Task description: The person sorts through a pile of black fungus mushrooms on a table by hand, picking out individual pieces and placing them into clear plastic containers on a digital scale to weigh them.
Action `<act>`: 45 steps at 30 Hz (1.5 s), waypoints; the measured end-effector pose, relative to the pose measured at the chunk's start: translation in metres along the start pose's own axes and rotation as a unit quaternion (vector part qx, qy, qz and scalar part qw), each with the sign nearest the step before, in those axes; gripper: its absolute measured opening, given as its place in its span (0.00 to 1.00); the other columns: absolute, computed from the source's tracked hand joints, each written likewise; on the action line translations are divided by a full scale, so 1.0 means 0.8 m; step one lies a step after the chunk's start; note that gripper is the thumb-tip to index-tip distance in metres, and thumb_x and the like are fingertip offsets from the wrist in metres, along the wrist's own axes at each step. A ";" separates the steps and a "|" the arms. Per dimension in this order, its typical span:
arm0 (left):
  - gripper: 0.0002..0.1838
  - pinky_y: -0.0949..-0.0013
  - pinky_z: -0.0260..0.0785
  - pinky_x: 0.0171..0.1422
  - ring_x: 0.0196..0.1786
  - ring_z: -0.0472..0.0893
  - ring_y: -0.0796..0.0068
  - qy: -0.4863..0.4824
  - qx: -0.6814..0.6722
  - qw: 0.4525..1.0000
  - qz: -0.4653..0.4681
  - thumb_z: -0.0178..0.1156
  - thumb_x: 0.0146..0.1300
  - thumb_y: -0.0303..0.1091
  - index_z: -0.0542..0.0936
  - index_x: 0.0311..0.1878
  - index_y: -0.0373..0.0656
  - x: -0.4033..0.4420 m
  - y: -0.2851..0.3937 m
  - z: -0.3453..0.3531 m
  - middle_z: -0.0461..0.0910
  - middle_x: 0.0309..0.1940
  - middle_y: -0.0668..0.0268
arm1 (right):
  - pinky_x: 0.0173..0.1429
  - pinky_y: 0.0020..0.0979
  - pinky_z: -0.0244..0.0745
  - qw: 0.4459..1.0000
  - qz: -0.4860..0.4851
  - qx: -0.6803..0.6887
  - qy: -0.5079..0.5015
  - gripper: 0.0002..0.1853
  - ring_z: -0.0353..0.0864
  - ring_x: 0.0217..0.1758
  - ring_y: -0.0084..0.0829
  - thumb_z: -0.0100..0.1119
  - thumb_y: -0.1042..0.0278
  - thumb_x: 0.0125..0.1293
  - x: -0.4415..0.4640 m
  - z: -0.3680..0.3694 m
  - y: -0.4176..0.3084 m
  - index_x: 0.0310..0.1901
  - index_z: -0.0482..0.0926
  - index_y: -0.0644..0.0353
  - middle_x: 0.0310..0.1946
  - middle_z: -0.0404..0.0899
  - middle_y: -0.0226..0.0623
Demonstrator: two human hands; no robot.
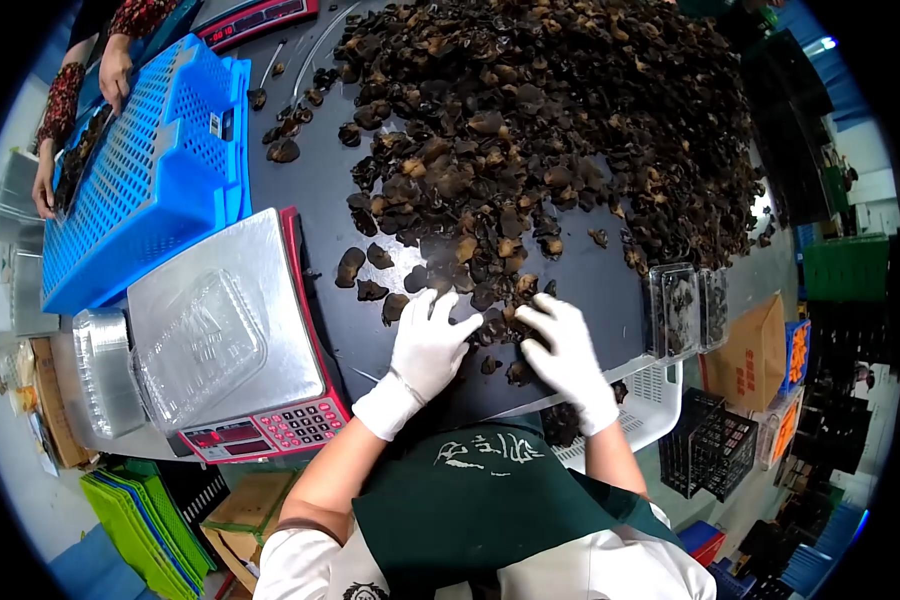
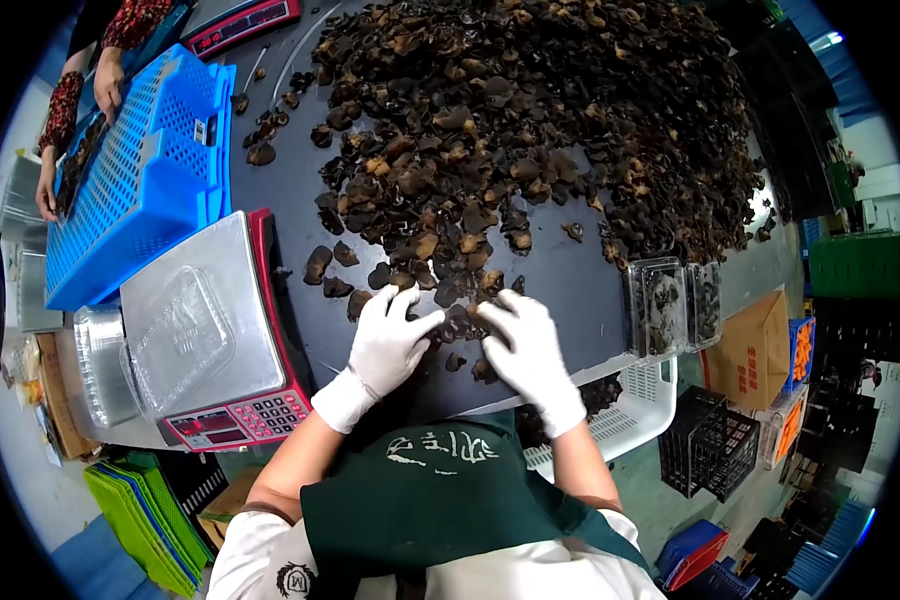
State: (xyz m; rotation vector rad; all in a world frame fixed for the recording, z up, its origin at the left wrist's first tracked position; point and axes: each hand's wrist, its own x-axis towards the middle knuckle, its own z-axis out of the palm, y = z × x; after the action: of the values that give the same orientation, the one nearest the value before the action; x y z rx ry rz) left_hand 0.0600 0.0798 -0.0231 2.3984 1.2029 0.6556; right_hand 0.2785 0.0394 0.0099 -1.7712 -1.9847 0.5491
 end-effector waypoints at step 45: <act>0.12 0.72 0.73 0.44 0.36 0.80 0.76 -0.077 -0.413 0.896 -0.143 0.67 0.57 0.30 0.80 0.44 0.40 -0.005 0.038 -0.032 0.79 0.33 0.65 | 0.40 0.25 0.65 0.914 0.067 0.331 -0.224 0.11 0.66 0.34 0.21 0.61 0.67 0.55 0.039 -0.064 0.013 0.31 0.69 0.61 0.28 0.69 0.29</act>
State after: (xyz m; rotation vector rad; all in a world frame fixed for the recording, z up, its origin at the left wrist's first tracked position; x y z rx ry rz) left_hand 0.0628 0.0625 0.0129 1.4982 0.9191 0.6833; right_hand 0.3125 0.0725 0.0481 -1.4201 -1.6274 1.5786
